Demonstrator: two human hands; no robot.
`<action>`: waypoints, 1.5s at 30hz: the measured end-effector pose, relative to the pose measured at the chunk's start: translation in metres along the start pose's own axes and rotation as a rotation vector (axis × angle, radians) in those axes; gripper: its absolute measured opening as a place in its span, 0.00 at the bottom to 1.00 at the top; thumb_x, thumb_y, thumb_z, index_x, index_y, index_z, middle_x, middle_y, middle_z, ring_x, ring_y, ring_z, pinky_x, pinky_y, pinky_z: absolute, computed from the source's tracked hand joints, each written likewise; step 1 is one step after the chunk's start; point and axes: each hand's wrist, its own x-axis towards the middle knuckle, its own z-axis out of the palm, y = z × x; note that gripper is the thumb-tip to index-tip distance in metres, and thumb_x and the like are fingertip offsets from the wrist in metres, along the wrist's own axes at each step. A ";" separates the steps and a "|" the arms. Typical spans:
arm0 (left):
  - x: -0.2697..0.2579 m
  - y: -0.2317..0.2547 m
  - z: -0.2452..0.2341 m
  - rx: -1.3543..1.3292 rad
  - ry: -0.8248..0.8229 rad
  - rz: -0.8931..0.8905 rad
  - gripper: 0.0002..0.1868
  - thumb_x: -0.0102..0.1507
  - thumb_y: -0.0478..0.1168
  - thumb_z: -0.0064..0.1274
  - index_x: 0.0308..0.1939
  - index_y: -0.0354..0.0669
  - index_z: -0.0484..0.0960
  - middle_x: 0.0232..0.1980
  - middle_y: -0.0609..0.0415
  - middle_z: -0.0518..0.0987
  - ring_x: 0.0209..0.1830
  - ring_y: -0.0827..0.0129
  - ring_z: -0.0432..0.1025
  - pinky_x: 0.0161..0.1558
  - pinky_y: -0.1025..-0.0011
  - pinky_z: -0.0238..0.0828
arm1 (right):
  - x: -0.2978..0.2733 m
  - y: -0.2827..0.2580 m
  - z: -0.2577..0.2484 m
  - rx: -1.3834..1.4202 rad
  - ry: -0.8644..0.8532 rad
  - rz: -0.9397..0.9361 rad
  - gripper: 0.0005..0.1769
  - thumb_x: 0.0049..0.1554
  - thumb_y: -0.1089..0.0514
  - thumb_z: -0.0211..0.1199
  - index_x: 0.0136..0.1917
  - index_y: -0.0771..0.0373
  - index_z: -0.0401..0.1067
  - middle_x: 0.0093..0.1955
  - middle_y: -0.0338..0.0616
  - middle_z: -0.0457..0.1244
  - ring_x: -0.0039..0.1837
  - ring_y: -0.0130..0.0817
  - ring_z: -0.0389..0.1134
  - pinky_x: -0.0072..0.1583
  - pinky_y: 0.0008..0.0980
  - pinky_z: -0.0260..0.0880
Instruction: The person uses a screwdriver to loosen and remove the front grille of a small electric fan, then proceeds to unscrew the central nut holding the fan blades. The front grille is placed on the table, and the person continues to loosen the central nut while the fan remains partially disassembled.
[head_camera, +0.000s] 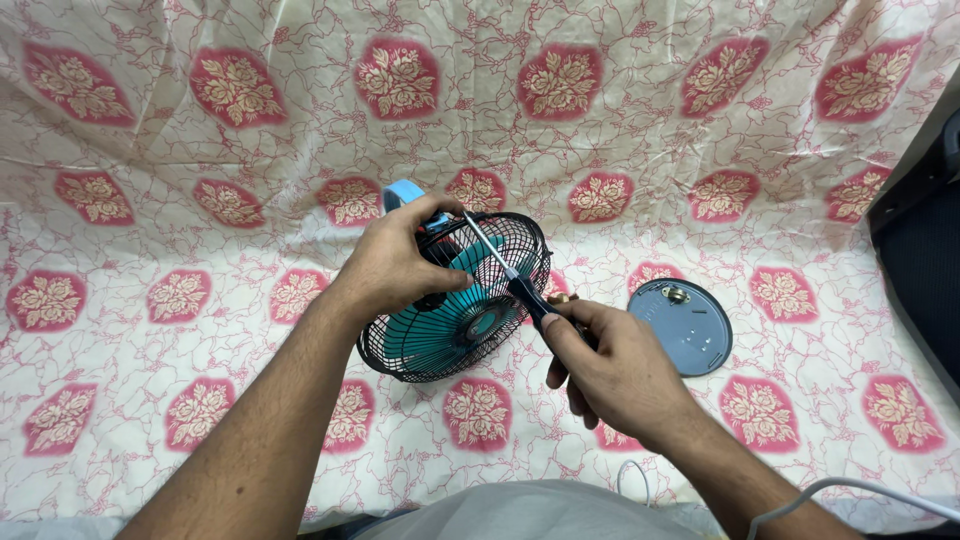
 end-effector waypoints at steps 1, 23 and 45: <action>-0.001 0.000 0.000 -0.003 -0.004 -0.005 0.42 0.43 0.41 0.75 0.62 0.52 0.76 0.48 0.52 0.85 0.47 0.67 0.81 0.50 0.67 0.80 | 0.000 0.005 0.003 0.079 -0.025 0.016 0.21 0.64 0.47 0.53 0.53 0.68 0.73 0.30 0.45 0.67 0.24 0.27 0.62 0.26 0.31 0.62; -0.010 -0.003 -0.004 -0.057 -0.044 -0.057 0.43 0.45 0.37 0.73 0.64 0.57 0.73 0.51 0.51 0.83 0.49 0.67 0.80 0.49 0.67 0.82 | 0.089 -0.022 -0.083 -0.662 0.178 -0.190 0.24 0.57 0.37 0.64 0.61 0.49 0.79 0.42 0.41 0.71 0.38 0.32 0.70 0.39 0.33 0.69; -0.002 -0.018 -0.010 -0.138 -0.194 0.125 0.44 0.41 0.33 0.75 0.61 0.56 0.77 0.60 0.59 0.79 0.60 0.69 0.75 0.64 0.70 0.74 | 0.215 0.034 -0.107 -0.052 -0.502 0.079 0.23 0.60 0.42 0.60 0.50 0.66 0.74 0.24 0.35 0.58 0.23 0.20 0.48 0.26 0.25 0.41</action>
